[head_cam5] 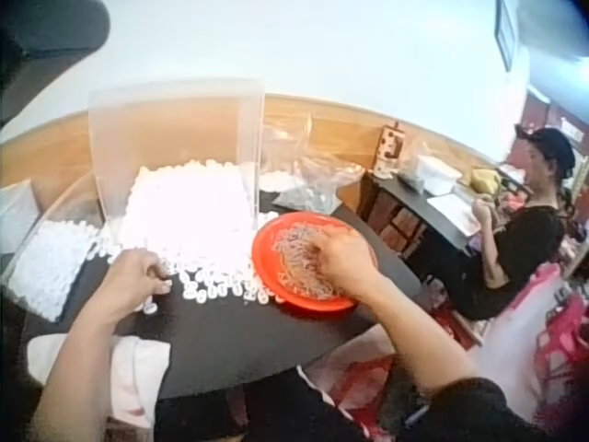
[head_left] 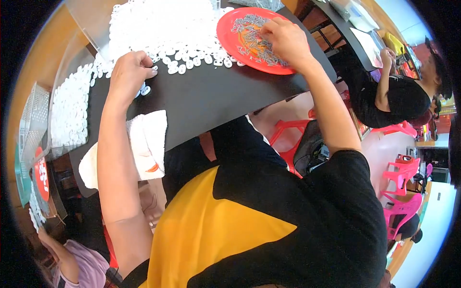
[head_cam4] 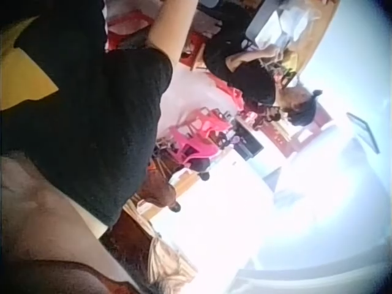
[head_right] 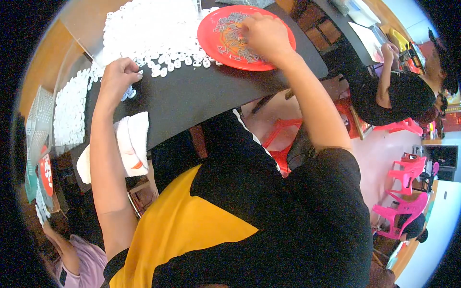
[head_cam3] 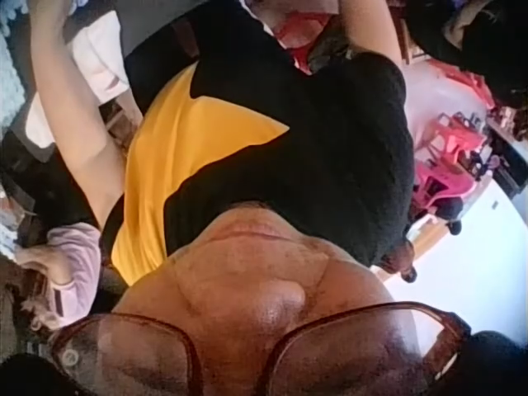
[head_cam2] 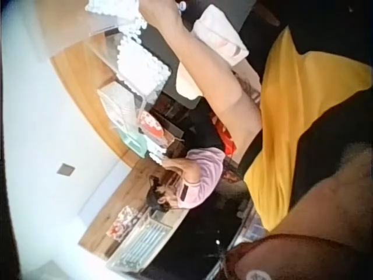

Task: Assembling small white plastic components by manually inserting metal pins into them at a production workstation.

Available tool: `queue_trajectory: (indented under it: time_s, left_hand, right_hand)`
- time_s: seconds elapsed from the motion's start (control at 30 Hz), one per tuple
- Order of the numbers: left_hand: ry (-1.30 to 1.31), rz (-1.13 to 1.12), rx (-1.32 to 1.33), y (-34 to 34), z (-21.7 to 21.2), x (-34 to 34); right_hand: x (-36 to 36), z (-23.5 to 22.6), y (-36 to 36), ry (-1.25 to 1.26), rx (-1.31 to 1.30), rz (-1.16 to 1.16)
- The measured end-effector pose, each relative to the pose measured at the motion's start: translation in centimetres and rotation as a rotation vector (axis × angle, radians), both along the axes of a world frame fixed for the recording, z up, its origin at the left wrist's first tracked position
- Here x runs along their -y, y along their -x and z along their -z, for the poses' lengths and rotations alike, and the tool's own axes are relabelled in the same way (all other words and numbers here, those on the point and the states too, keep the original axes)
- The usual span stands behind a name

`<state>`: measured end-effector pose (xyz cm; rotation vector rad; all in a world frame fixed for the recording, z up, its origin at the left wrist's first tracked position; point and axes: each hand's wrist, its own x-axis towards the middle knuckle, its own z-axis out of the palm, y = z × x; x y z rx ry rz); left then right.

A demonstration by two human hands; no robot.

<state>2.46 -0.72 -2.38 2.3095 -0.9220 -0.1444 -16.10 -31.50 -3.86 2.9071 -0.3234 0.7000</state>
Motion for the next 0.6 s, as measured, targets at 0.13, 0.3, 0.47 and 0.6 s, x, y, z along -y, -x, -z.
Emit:
queue_trajectory:
  time_s: [0.13, 0.3, 0.47, 0.6]
  left_hand:
    - [-0.025, 0.060, 0.033, -0.8, 0.6, -0.3]
    - [-0.030, 0.066, 0.076, -1.4, 1.2, -0.4]
    - [-0.038, 0.093, 0.116, -0.8, 1.0, 0.2]
    - [-0.031, 0.087, 0.099, -0.6, 1.1, 0.3]
  right_hand:
    - [-0.7, -0.2, -0.2, -0.039, 0.029, -0.122]
    - [-0.2, 1.0, -0.9, 0.031, -0.024, -0.140]
    - [-1.3, -0.3, -0.5, -0.111, 0.062, -0.101]
    - [-1.7, -1.1, -0.4, -0.408, 0.061, -0.025]
